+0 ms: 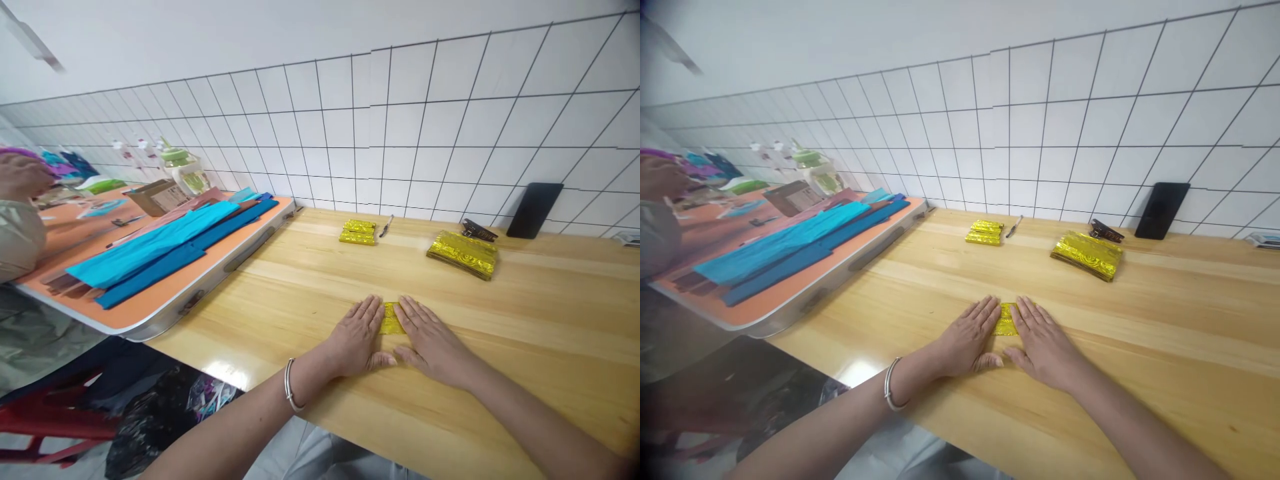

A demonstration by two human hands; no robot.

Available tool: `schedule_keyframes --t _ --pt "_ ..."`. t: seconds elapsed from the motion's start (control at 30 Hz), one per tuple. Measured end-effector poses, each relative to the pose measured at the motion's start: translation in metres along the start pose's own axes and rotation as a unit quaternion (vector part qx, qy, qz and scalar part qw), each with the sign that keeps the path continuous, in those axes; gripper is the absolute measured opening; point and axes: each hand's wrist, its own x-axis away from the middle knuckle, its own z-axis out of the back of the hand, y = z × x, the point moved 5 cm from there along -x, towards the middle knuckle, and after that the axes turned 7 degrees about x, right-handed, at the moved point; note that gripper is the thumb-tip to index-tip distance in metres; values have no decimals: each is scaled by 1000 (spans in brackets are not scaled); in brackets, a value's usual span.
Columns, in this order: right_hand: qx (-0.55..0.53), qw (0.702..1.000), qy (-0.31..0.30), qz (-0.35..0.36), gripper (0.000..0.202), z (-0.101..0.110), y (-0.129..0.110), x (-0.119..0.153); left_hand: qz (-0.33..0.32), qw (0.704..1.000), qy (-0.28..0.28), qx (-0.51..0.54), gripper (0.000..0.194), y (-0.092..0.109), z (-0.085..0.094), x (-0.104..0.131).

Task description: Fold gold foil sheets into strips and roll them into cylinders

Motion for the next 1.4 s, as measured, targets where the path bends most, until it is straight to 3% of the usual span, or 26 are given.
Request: schedule_keyframes --t 0.23,0.43,0.67,1.03,1.4 --pt "-6 998 -10 -58 72 10 -7 -3 9 1000 8 -8 93 3 -3 -1" --pt "-31 999 -11 -24 73 16 -32 -26 8 1000 30 1 89 1 -6 -1" --pt "-4 1000 -1 -24 75 -1 -14 -7 -1 1000 16 -4 91 -2 -5 1" --pt "14 999 4 -50 79 -2 9 22 -24 1000 6 2 91 -11 6 22" --pt "25 998 6 -63 78 5 11 27 -27 999 17 10 89 -9 9 24"
